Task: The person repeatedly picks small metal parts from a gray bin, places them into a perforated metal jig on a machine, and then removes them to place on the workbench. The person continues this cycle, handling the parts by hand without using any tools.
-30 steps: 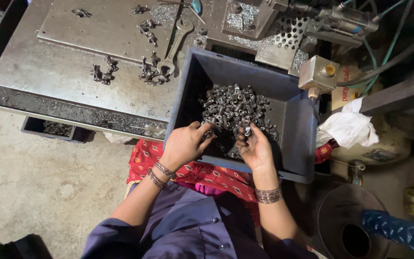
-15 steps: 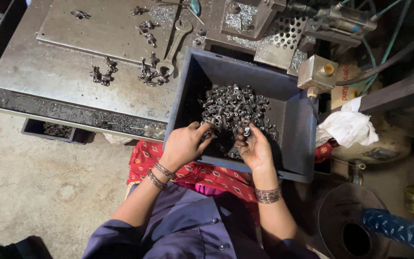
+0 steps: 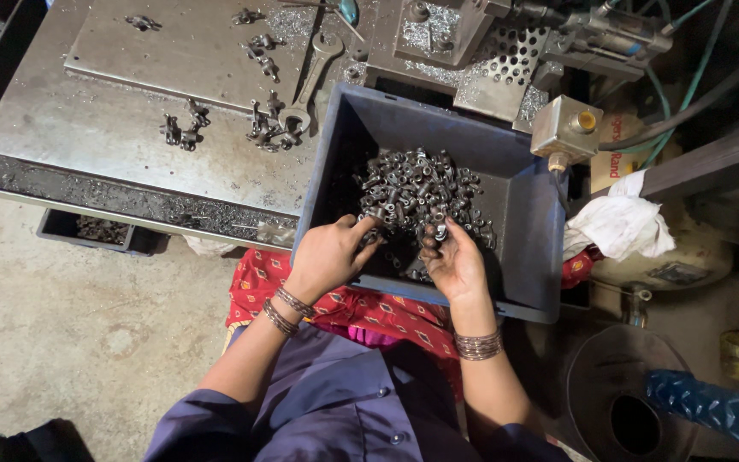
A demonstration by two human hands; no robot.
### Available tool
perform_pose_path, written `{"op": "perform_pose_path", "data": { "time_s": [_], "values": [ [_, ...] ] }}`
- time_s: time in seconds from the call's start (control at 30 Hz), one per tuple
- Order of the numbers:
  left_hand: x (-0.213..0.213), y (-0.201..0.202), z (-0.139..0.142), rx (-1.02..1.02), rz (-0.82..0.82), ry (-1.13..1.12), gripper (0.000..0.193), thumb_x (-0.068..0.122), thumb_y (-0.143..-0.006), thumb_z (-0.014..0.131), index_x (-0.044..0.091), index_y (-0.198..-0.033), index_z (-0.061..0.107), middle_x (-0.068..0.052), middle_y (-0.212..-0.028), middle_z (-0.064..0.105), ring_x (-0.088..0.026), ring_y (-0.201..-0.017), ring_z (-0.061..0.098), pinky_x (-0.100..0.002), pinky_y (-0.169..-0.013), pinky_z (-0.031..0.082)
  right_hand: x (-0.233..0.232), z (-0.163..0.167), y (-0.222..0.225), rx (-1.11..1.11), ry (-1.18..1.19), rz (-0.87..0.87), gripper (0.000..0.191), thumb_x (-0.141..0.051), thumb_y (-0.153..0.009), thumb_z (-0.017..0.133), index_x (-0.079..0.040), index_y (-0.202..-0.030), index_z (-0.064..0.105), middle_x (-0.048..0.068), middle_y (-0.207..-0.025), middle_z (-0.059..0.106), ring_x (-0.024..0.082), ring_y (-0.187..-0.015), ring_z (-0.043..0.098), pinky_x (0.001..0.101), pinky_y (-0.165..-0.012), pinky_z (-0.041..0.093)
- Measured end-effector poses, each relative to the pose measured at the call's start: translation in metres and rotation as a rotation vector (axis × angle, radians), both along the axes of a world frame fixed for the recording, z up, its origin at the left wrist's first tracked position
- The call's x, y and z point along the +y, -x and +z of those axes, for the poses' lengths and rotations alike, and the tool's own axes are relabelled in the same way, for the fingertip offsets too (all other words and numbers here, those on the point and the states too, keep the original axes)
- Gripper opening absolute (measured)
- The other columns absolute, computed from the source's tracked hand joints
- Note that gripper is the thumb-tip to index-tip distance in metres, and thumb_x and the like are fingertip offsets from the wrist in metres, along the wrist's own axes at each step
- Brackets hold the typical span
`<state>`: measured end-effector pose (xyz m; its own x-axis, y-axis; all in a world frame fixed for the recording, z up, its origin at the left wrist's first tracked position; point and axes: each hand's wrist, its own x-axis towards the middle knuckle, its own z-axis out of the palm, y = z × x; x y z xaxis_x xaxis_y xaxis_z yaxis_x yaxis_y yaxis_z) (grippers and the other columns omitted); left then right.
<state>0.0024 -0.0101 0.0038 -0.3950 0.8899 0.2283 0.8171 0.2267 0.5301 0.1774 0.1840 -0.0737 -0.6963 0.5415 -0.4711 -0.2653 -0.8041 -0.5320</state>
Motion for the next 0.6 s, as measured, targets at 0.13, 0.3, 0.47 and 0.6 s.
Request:
{"op": "perform_pose_path", "data": {
  "time_s": [0.13, 0.3, 0.47, 0.6],
  "values": [
    [-0.0004, -0.0007, 0.0002, 0.003, -0.001, -0.014, 0.032, 0.037, -0.092, 0.068, 0.019, -0.118, 0.067, -0.011, -0.09, 0.068, -0.036, -0.068, 0.068, -0.047, -0.057, 0.054, 0.0002, 0.0006, -0.0002, 0.005, 0.01, -0.001, 0.022, -0.026, -0.103, 0.057, -0.009, -0.116, 0.063, 0.006, -0.089, 0.063, 0.015, -0.076, 0.053, 0.0261, -0.062, 0.041],
    [-0.0002, 0.0002, 0.0007, 0.003, -0.006, -0.03, 0.031, 0.036, -0.092, 0.068, 0.019, -0.118, 0.067, -0.011, -0.088, 0.067, -0.035, -0.068, 0.068, -0.047, -0.057, 0.054, 0.0, 0.0034, 0.0003, -0.005, -0.015, 0.009, 0.025, -0.027, -0.103, 0.057, -0.009, -0.119, 0.065, 0.004, -0.088, 0.063, 0.015, -0.074, 0.053, 0.0257, -0.061, 0.041],
    [-0.0012, -0.0004, -0.0002, -0.005, -0.003, -0.059, 0.032, 0.034, -0.091, 0.069, 0.019, -0.119, 0.066, -0.011, -0.089, 0.067, -0.035, -0.067, 0.067, -0.047, -0.056, 0.054, 0.0005, 0.001, -0.0009, -0.006, -0.01, 0.009, 0.023, -0.027, -0.103, 0.056, -0.009, -0.117, 0.063, 0.005, -0.089, 0.064, 0.015, -0.074, 0.054, 0.0266, -0.061, 0.042],
    [-0.0017, 0.0002, -0.0008, 0.013, -0.02, -0.064, 0.034, 0.033, -0.09, 0.07, 0.019, -0.121, 0.065, -0.011, -0.089, 0.066, -0.035, -0.067, 0.067, -0.047, -0.057, 0.054, 0.0011, -0.0018, -0.0016, 0.017, -0.03, 0.005, 0.025, -0.027, -0.104, 0.056, -0.009, -0.119, 0.065, 0.005, -0.089, 0.064, 0.014, -0.074, 0.054, 0.0257, -0.061, 0.042]
  ]
}}
